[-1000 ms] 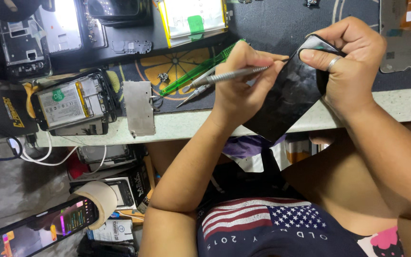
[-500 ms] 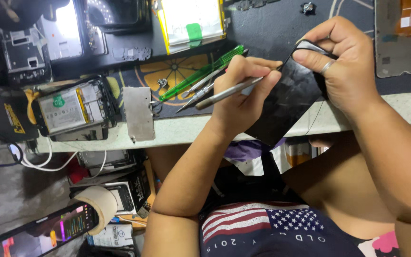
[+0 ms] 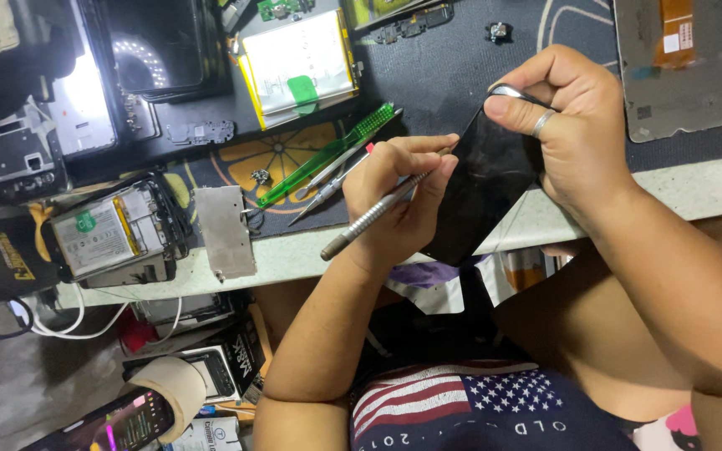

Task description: The person uses a metal prying tool and tweezers to carefully pry open the back cover of a smartphone, then removes the cover to expose the internal components.

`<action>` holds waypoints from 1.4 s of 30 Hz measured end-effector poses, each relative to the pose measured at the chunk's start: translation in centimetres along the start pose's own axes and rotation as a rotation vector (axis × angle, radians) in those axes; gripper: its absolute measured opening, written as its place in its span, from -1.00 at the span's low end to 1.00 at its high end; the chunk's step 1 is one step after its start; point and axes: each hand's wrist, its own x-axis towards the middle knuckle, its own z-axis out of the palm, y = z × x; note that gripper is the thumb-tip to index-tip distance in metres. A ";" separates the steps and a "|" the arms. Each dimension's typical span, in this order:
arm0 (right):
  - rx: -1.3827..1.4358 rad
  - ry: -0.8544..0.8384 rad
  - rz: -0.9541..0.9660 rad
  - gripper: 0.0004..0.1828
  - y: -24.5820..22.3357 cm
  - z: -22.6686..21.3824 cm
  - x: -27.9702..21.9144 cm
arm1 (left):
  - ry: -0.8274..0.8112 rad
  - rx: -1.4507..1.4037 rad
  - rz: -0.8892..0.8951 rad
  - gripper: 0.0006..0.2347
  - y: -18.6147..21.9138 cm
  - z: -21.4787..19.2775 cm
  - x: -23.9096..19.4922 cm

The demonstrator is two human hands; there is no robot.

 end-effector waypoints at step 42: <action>0.077 0.008 -0.002 -0.88 0.3 -0.2 -0.2 | 0.000 -0.156 -0.066 -0.79 -1.2 0.1 0.0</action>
